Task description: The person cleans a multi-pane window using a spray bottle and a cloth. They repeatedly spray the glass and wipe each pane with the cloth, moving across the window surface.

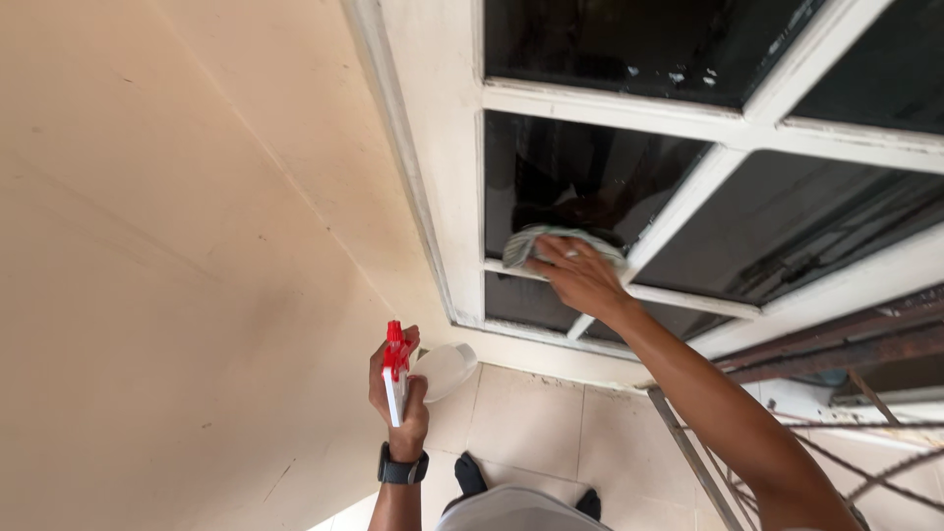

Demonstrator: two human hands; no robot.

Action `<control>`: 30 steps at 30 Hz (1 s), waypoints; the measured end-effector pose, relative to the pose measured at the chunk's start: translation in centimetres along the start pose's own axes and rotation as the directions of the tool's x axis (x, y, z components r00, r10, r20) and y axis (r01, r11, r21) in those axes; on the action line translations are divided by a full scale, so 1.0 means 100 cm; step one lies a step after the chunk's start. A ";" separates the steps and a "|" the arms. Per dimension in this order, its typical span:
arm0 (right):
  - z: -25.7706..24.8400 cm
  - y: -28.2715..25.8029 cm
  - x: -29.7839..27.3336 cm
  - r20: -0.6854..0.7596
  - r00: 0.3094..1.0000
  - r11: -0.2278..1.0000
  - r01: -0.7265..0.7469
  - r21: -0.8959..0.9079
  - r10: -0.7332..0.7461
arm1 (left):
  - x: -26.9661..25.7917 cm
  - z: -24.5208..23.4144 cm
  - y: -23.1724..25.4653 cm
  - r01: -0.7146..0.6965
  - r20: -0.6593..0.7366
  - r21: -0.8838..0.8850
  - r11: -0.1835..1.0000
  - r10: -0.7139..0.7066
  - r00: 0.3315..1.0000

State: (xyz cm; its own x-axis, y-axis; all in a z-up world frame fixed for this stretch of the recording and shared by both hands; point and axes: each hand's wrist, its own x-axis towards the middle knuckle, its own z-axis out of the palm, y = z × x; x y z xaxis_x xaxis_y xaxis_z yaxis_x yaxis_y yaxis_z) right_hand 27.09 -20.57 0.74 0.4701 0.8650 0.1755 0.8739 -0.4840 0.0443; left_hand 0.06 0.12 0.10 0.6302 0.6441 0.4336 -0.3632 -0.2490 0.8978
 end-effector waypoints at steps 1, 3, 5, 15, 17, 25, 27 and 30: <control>-0.008 0.001 0.001 0.023 0.998 0.998 -0.057 -0.003 0.057 | 0.003 0.000 -0.001 -0.013 -0.009 0.024 1.000 0.013 1.000; -0.029 0.005 0.006 -0.179 0.977 0.992 -0.122 -0.009 0.119 | 0.002 -0.001 0.000 -0.019 -0.019 0.076 0.997 0.021 1.000; -0.053 0.014 0.023 -0.402 0.903 0.984 -0.174 -0.026 0.149 | 0.003 0.003 0.002 -0.014 -0.008 0.063 0.998 0.014 1.000; 0.002 -0.024 0.053 -0.370 0.929 0.996 -0.052 -0.070 0.022 | 0.015 0.022 0.014 0.316 0.196 -0.411 0.855 -0.256 0.947; 0.018 -0.019 0.035 -0.310 0.951 0.997 0.001 -0.072 -0.023 | 0.012 0.025 0.017 0.376 0.254 -0.432 0.820 -0.289 0.923; -0.033 0.017 0.038 -0.492 0.859 0.982 -0.185 -0.045 0.139 | -0.003 0.048 0.011 0.476 0.401 -0.463 0.748 -0.302 0.865; -0.047 0.023 0.054 -0.654 0.740 0.971 -0.237 -0.037 0.156 | -0.007 0.050 0.013 0.462 0.438 -0.448 0.765 -0.262 0.860; -0.042 0.011 0.068 -0.640 0.748 0.961 -0.271 -0.051 0.177 | -0.008 0.051 0.021 0.471 0.468 -0.351 0.810 -0.284 0.837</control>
State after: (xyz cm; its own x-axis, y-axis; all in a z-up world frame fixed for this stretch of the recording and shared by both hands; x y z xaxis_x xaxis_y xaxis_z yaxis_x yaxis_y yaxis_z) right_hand 30.71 -15.78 6.10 0.4276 0.4766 0.7681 0.7067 -0.7061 0.0448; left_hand 2.31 -4.57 2.05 0.9517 0.2709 0.1442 -0.2380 0.3551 0.9040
